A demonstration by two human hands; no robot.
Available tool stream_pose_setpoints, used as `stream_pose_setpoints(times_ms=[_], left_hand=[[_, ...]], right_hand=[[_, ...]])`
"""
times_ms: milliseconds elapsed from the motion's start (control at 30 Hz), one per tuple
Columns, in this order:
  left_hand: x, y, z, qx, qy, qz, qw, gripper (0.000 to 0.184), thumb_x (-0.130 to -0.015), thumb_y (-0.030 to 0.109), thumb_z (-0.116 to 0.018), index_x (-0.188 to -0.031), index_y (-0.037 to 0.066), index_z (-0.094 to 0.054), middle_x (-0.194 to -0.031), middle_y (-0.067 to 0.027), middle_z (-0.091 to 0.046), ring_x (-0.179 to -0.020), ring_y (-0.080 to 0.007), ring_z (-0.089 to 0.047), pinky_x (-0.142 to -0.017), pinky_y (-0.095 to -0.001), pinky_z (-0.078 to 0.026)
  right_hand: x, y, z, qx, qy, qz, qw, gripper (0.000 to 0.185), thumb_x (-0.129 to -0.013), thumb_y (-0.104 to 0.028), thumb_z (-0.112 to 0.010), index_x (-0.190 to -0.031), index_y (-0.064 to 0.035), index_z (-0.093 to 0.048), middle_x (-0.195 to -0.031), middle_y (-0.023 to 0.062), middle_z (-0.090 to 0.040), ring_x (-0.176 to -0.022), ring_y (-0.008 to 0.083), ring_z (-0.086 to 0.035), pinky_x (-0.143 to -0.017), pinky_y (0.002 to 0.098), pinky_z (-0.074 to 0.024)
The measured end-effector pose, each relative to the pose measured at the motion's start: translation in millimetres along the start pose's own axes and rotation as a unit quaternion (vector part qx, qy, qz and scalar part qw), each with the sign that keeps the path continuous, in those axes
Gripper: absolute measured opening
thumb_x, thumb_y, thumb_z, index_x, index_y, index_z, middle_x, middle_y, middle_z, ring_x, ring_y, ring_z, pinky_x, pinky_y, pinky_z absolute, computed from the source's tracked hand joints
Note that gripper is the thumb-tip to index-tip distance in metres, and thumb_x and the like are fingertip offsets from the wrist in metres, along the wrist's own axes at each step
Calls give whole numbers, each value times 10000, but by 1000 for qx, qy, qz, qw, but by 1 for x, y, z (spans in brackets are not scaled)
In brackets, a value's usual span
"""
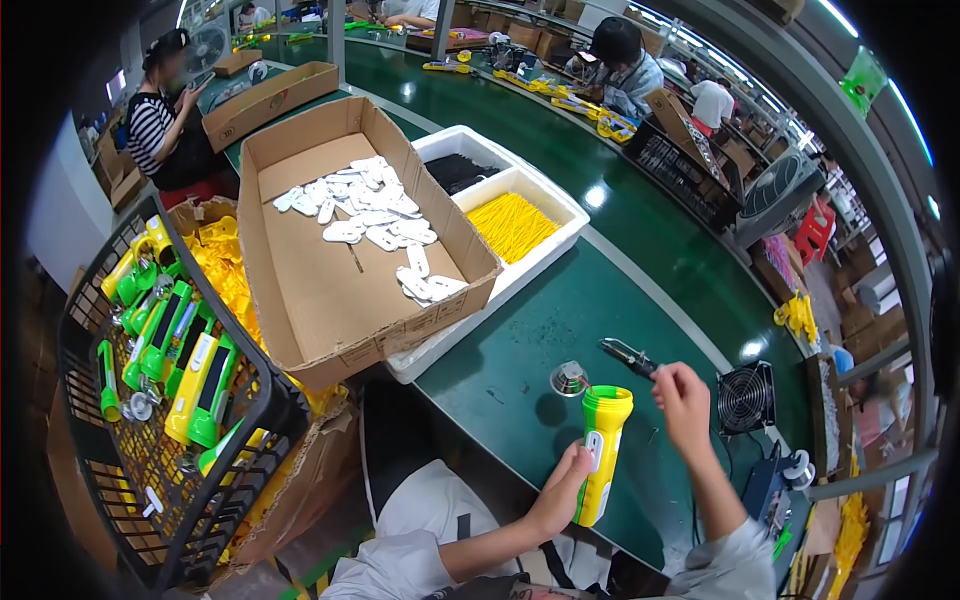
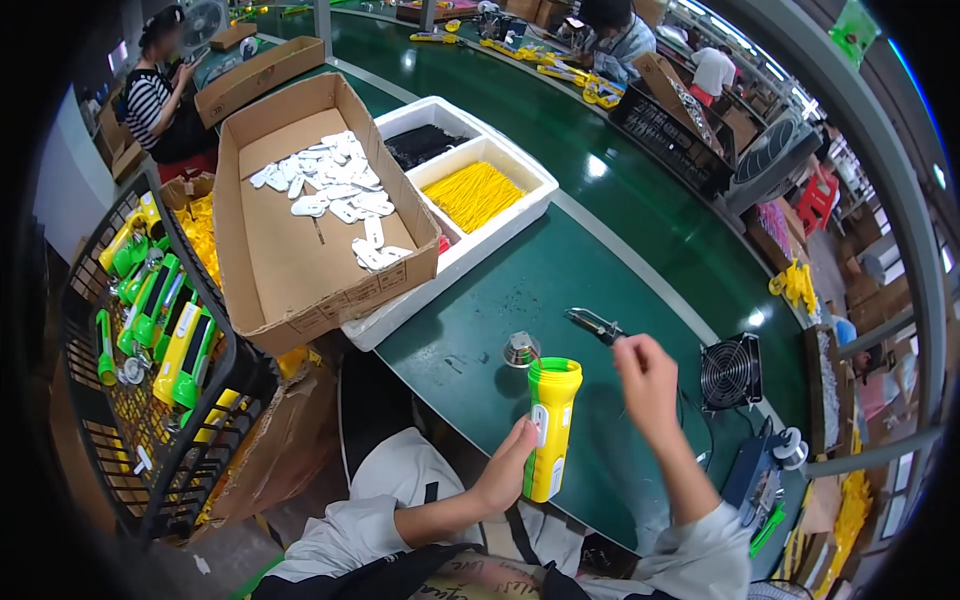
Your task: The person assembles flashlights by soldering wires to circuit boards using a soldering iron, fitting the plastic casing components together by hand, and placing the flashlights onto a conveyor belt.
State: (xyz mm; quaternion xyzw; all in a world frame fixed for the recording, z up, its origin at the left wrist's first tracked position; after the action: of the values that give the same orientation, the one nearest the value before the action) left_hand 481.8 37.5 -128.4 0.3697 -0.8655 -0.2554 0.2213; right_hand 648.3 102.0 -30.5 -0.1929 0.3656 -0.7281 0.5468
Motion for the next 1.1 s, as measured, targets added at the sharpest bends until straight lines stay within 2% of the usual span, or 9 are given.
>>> stream_pose_setpoints(times_ms=[67,100,267,533,633,733,867,1000,1100], left_hand=[[-4,6,-10,22,-10,-27,999,419,-1032,375,-284,-1265,45,-395,-1121,-58,-489,-1021,-135,-488,-915,-289,-389],[-8,5,-11,16,-3,-49,999,402,-1032,353,-280,-1264,44,-393,-1110,-59,-486,-1012,-139,-487,-909,-289,-389],[-20,2,-14,-93,51,-146,984,358,-1030,271,-242,-1243,33,-403,-1088,-72,-484,-999,-144,-482,-877,-283,-390],[-27,-47,-5,109,41,-22,993,432,-1036,356,-219,-1312,70,-386,-1132,-41,-514,-1005,-89,-525,-882,-269,-422],[-27,-39,-9,132,-21,1,991,426,-1021,380,-306,-1294,66,-396,-1135,-52,-524,-970,-118,-560,-868,-292,-453],[-19,-15,-15,89,-168,114,975,468,-950,337,-541,-1279,45,-383,-1064,-87,-565,-908,-166,-615,-809,-302,-502],[-19,6,-7,-12,-71,40,997,445,-913,259,-610,-1244,38,-410,-1062,-78,-558,-909,-123,-587,-813,-279,-482],[-18,16,-7,-189,52,-127,972,456,-919,288,-593,-1251,29,-418,-1022,-64,-558,-917,-149,-567,-812,-283,-448],[-22,-3,-11,-47,28,-88,995,423,-993,287,-451,-1303,9,-381,-1093,-52,-521,-995,-133,-496,-885,-274,-393]], right_hand=[[36,-91,-6,46,11,230,972,283,-778,-151,-649,-1010,9,-618,-1012,135,-574,-863,197,-572,-749,276,-468],[46,-102,-14,72,0,241,968,330,-698,-125,-685,-997,0,-621,-1017,145,-555,-888,248,-563,-765,308,-462],[48,-90,-36,125,74,229,962,225,-695,-144,-734,-729,-10,-557,-759,121,-537,-772,270,-495,-665,350,-404],[30,-73,-59,74,1,154,985,319,-772,-122,-704,-561,-3,-495,-555,56,-457,-670,193,-433,-583,320,-349],[24,-44,-55,-100,-14,99,990,319,-847,-115,-633,-584,1,-494,-586,48,-475,-695,171,-453,-627,300,-383],[15,-28,-49,-428,-58,89,898,288,-929,-135,-533,-697,34,-552,-762,92,-576,-790,182,-511,-732,294,-439],[20,-35,-32,-141,1,124,982,265,-963,-101,-445,-792,39,-592,-896,135,-629,-876,192,-569,-790,304,-454],[56,-62,-3,-33,121,195,973,94,-861,-61,-585,-835,26,-610,-925,144,-635,-889,211,-587,-781,288,-449],[56,-104,-17,106,72,268,955,138,-782,-93,-687,-832,9,-609,-833,120,-617,-830,283,-590,-729,335,-465]])
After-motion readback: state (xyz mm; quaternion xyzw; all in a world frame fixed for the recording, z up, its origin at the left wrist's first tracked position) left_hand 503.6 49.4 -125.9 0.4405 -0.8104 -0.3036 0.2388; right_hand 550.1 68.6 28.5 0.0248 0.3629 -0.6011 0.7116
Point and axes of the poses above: each hand's wrist, its own x-axis away from the middle knuckle, its own z-axis out of the back of the hand, y = z × x, the point moved 8 cm from there along -x, towards the middle knuckle
